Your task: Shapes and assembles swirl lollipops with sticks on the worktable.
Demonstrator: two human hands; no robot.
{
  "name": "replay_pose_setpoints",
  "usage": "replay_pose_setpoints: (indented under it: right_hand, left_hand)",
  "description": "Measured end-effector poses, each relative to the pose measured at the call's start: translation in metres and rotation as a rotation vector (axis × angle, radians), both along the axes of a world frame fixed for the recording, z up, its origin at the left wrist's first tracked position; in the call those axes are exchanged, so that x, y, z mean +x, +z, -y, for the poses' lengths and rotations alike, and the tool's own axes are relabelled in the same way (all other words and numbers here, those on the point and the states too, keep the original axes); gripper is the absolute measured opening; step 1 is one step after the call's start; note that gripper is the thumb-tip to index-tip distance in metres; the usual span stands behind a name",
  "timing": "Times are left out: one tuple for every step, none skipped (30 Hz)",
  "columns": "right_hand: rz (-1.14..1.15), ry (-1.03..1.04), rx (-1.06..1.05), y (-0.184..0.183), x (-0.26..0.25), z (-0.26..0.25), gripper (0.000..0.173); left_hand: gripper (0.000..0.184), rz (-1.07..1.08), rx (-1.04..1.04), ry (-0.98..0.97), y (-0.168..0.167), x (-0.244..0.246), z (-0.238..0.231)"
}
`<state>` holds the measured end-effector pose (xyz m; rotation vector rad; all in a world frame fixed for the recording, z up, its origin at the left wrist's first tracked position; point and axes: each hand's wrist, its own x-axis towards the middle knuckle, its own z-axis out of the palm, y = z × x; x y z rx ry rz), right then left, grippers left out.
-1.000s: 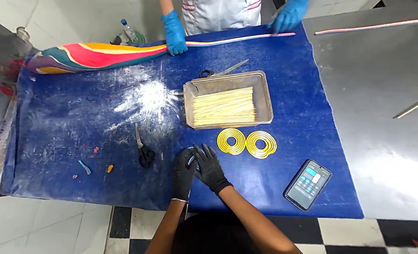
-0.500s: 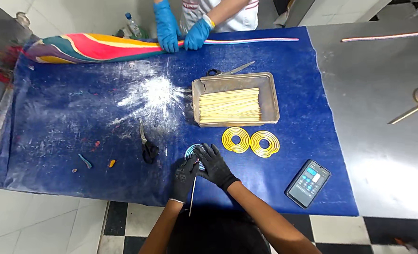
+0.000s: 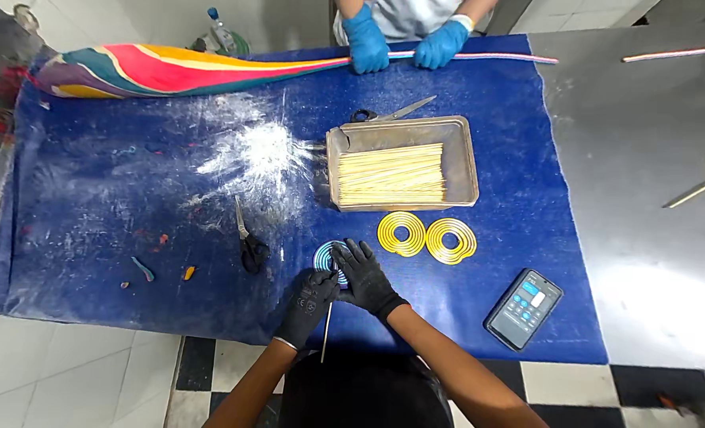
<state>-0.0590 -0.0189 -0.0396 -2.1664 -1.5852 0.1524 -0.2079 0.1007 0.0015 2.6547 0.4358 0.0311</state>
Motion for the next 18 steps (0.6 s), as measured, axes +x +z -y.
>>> replay_pose_setpoints:
  right_hand:
    - [0.005,0.002,-0.017,0.001,0.000,0.000,0.095]
    - [0.010,0.005,-0.041,0.001,0.000,0.000,0.095]
    - [0.014,0.009,-0.066,0.002,0.000,0.000,0.096]
    - [0.010,0.013,-0.085,0.004,0.000,0.000,0.096]
    - [-0.020,0.021,-0.124,0.010,0.001,0.001,0.097]
    - [-0.077,0.028,-0.175,0.020,0.002,0.000,0.094]
    - [-0.159,0.027,-0.205,0.033,0.006,-0.004,0.086]
    - [-0.197,-0.013,-0.134,0.042,0.009,-0.014,0.073]
    - [-0.151,-0.080,0.014,0.046,0.011,-0.033,0.061]
    - [-0.076,-0.125,0.143,0.046,0.008,-0.056,0.054]
    - [-0.016,-0.115,0.187,0.041,0.001,-0.076,0.053]
    - [0.039,-0.061,0.129,0.033,-0.006,-0.093,0.062]
    - [0.083,0.002,0.054,0.024,-0.009,-0.107,0.072]
    - [0.102,0.032,-0.005,0.017,-0.009,-0.115,0.078]
    - [0.093,0.027,-0.002,0.012,-0.007,-0.119,0.080]
    - [0.061,0.022,0.047,0.008,-0.006,-0.117,0.077]
    - [0.022,0.020,0.094,0.005,-0.006,-0.112,0.070]
    - [-0.001,0.008,0.114,0.004,-0.007,-0.111,0.065]
  left_hand:
    - [0.029,-0.033,0.067,-0.037,0.001,0.000,0.002]
    - [0.035,-0.077,0.135,-0.069,0.003,0.000,0.006]
    - [0.040,-0.134,0.190,-0.093,0.006,0.000,0.010]
    - [0.044,-0.171,0.199,-0.095,0.009,-0.002,0.015]
    - [0.046,-0.173,0.124,-0.058,0.013,-0.008,0.016]
    - [0.044,-0.088,-0.034,0.020,0.016,-0.018,0.013]
    - [0.042,0.065,-0.222,0.129,0.022,-0.029,0.009]
    - [0.042,0.229,-0.338,0.249,0.029,-0.039,0.001]
    - [0.044,0.352,-0.391,0.357,0.036,-0.047,-0.006]
    - [0.046,0.449,-0.418,0.442,0.038,-0.057,-0.010]
    - [0.047,0.515,-0.430,0.515,0.041,-0.066,-0.009]
    - [0.046,0.556,-0.415,0.544,0.043,-0.072,-0.010]
    - [0.046,0.588,-0.393,0.537,0.043,-0.077,-0.013]
    - [0.044,0.592,-0.382,0.530,0.041,-0.084,-0.017]
    - [0.044,0.577,-0.372,0.543,0.036,-0.092,-0.020]
    - [0.043,0.556,-0.380,0.586,0.031,-0.100,-0.019]
    - [0.043,0.525,-0.405,0.638,0.028,-0.108,-0.017]
    - [0.045,0.502,-0.442,0.683,0.025,-0.115,-0.017]
